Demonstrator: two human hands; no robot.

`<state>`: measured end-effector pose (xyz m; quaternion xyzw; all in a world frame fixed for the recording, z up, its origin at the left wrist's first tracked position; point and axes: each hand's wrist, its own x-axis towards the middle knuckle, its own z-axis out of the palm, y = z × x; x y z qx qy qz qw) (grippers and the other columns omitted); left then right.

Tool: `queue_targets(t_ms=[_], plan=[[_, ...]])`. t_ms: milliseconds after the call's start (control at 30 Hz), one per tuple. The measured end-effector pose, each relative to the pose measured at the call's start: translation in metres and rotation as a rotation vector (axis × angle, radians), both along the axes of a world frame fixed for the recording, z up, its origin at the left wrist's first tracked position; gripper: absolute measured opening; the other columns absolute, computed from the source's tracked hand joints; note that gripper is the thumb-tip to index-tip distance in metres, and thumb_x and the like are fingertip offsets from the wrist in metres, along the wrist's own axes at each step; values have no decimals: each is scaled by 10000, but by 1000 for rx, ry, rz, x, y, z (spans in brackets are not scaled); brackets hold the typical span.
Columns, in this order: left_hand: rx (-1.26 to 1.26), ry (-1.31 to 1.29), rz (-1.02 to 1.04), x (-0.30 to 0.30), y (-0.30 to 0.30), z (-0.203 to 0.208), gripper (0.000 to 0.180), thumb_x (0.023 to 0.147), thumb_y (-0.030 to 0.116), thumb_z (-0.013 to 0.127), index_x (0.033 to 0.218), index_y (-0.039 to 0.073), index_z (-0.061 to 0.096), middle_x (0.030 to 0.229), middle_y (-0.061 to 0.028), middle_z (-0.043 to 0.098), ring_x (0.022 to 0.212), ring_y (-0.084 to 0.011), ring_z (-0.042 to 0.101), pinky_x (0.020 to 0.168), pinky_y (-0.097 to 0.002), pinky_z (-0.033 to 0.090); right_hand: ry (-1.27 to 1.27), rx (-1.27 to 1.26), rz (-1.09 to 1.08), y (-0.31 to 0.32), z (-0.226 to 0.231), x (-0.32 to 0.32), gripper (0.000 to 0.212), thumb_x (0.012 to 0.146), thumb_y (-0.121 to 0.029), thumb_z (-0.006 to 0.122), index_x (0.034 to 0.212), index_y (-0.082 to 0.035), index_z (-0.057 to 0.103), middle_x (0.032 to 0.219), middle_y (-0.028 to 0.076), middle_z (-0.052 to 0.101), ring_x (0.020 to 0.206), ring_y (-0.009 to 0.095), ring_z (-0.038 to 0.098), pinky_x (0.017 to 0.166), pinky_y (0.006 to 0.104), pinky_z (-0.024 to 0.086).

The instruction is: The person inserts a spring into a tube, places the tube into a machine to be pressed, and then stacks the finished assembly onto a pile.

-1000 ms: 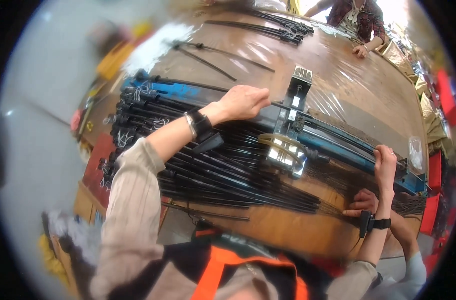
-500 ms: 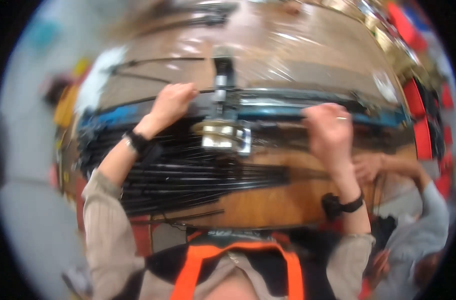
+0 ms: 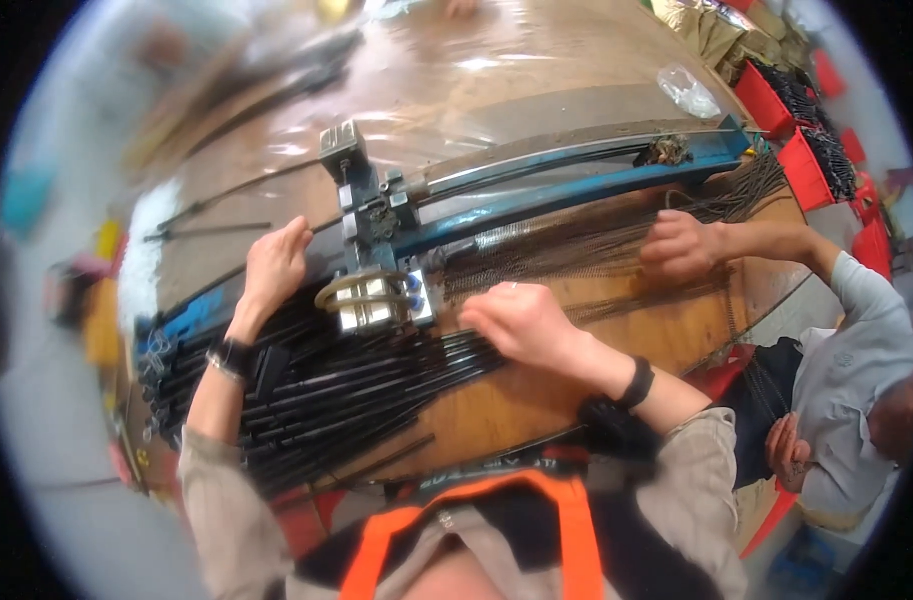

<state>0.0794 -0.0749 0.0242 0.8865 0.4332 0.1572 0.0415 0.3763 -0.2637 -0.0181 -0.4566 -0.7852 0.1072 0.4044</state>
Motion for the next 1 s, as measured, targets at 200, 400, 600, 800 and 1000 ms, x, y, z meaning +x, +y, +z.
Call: queue_targets(t_ms=[200, 400, 600, 800, 1000], plan=[[-21, -39, -15, 2, -2, 4, 100, 897, 133, 550, 837, 58, 522, 743, -199, 600, 740, -424, 584, 636, -504, 444, 467, -260, -356, 40, 2, -11, 224, 962, -220, 601, 1013, -9, 657, 727, 83, 625, 645, 194, 607, 615, 317, 493], [49, -55, -29, -7, -11, -2, 107, 881, 130, 575, 815, 63, 523, 726, -175, 596, 724, -393, 593, 625, -468, 444, 371, -399, -181, 41, -12, -15, 272, 1001, -242, 543, 1130, -20, 633, 713, 12, 594, 635, 98, 559, 595, 257, 470], [282, -123, -169, -2, -10, -16, 141, 845, 130, 613, 749, 90, 517, 707, -115, 583, 681, -311, 608, 579, -443, 455, 574, -629, -159, 32, 0, -14, 202, 965, -219, 585, 1052, -45, 642, 756, 23, 598, 643, 114, 565, 585, 277, 464], [571, 60, -241, -86, 53, -13, 39, 855, 70, 566, 877, 71, 599, 803, -124, 579, 762, -300, 583, 661, -413, 481, -224, 18, -194, -54, 1, -6, 143, 842, -187, 690, 868, -73, 607, 714, 52, 544, 633, 209, 546, 567, 342, 456], [691, 43, 8, -77, -10, -2, 128, 916, 154, 616, 1043, 134, 625, 1005, -60, 654, 977, -264, 606, 852, -419, 387, -227, -48, -9, -91, -32, -25, 193, 717, -157, 709, 764, -103, 529, 741, 69, 486, 699, 251, 516, 576, 371, 428]])
